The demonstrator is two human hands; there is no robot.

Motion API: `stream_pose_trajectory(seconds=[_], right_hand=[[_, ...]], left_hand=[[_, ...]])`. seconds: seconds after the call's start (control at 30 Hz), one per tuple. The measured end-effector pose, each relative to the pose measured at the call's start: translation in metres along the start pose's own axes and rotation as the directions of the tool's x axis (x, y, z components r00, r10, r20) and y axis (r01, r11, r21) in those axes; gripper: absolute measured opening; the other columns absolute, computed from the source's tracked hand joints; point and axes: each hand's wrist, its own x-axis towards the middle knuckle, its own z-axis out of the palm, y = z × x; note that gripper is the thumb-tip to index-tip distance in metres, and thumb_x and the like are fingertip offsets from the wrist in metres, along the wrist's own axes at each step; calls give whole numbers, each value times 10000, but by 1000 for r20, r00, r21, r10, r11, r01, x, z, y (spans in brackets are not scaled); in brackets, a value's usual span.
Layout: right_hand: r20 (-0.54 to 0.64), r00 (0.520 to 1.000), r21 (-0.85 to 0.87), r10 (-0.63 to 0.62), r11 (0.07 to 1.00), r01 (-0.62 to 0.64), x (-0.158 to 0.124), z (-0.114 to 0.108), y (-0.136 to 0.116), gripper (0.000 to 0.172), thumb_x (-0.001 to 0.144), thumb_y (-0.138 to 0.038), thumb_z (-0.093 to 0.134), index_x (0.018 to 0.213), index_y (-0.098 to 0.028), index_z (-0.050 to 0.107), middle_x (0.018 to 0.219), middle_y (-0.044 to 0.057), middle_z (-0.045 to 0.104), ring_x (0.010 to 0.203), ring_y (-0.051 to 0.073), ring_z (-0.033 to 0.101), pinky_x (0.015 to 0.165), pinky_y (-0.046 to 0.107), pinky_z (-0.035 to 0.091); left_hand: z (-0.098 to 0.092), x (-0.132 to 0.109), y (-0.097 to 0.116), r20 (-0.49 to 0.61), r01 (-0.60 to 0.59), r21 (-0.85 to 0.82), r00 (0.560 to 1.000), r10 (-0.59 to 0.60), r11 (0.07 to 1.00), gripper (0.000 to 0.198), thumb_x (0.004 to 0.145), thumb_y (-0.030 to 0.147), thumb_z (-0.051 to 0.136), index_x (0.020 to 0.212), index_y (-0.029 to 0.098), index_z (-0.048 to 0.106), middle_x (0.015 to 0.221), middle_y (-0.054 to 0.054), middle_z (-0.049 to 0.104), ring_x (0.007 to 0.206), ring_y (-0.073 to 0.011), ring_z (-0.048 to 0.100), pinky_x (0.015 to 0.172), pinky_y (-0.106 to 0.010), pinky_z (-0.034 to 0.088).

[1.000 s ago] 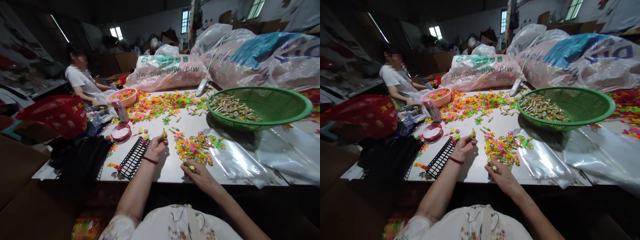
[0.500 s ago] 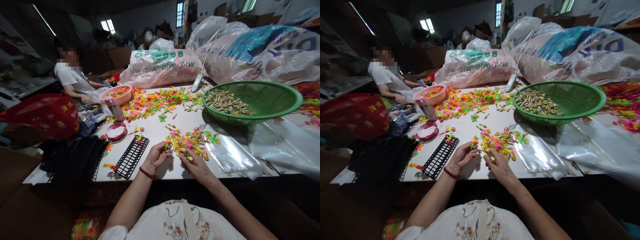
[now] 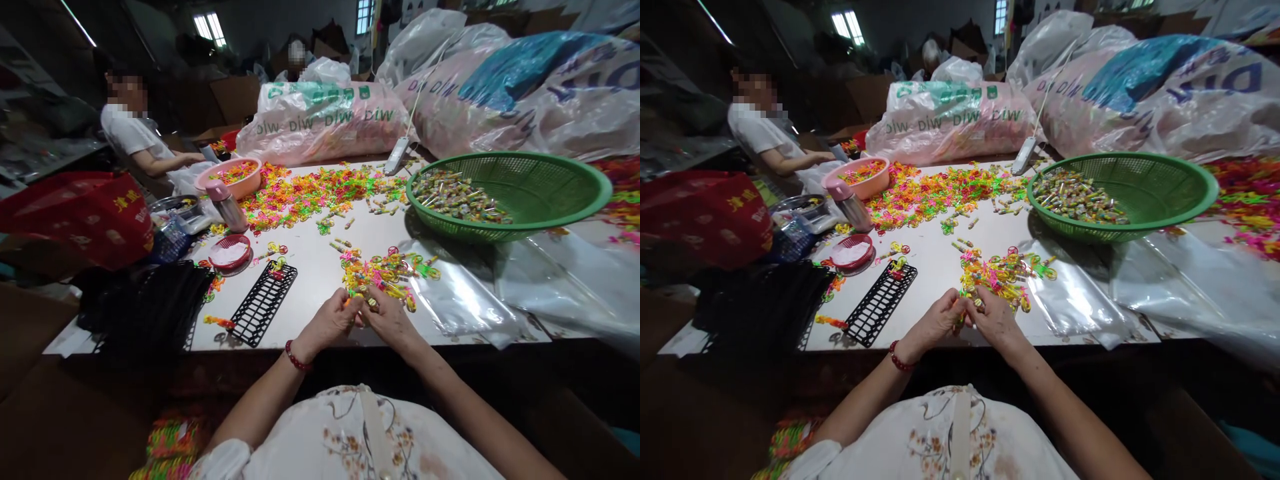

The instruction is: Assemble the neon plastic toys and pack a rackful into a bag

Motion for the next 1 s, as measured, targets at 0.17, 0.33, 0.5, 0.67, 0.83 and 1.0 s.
stream_pose_trajectory(seconds=[0.17,0.33,0.5,0.67,0.83,1.0], right_hand=[[-114,993,-21,-6,1000,4,-2,3,-2,347,878,-477,540,1118,-225,539,908,61,656,748,201,617,658,312,479],[1,999,-81,-36,996,36,-12,5,4,308,946,-500,433,944,-218,554,719,23,613,656,182,587,626,301,469],[50,990,-109,-135,984,140,-13,8,10,308,941,-480,451,871,-211,586,818,48,646,750,194,611,680,307,485],[62,996,-22,-69,997,70,-13,8,7,301,916,-496,504,822,-214,547,672,-10,573,624,158,566,597,272,449],[81,994,-1,-78,997,78,-17,5,2,354,923,-504,494,735,-207,531,659,-19,530,611,138,505,578,261,387],[114,992,36,-59,998,56,-18,0,-2,359,925,-493,496,740,-195,573,627,-26,516,593,130,467,565,256,355]], left_hand=[[-1,8,-13,-251,-14,123,967,45,992,391,901,576,452,801,198,461,619,30,566,466,-86,495,463,-207,385],[-4,11,-14,-319,-7,-287,943,-89,958,352,846,523,557,906,206,417,570,59,538,372,-68,399,371,-178,317],[2,4,-1,-306,-33,-444,945,-117,895,331,830,495,585,880,210,426,503,70,505,344,-48,332,351,-143,233],[8,2,0,-259,-27,-456,960,-103,890,319,837,489,588,884,218,428,479,91,447,334,-48,306,334,-138,182],[10,4,-5,-243,-38,-425,967,-74,905,307,842,479,586,891,215,436,485,96,438,330,-48,319,323,-139,198],[12,4,-8,-245,-27,-391,967,-75,920,297,840,471,583,893,216,440,507,95,448,334,-48,335,314,-137,216]])
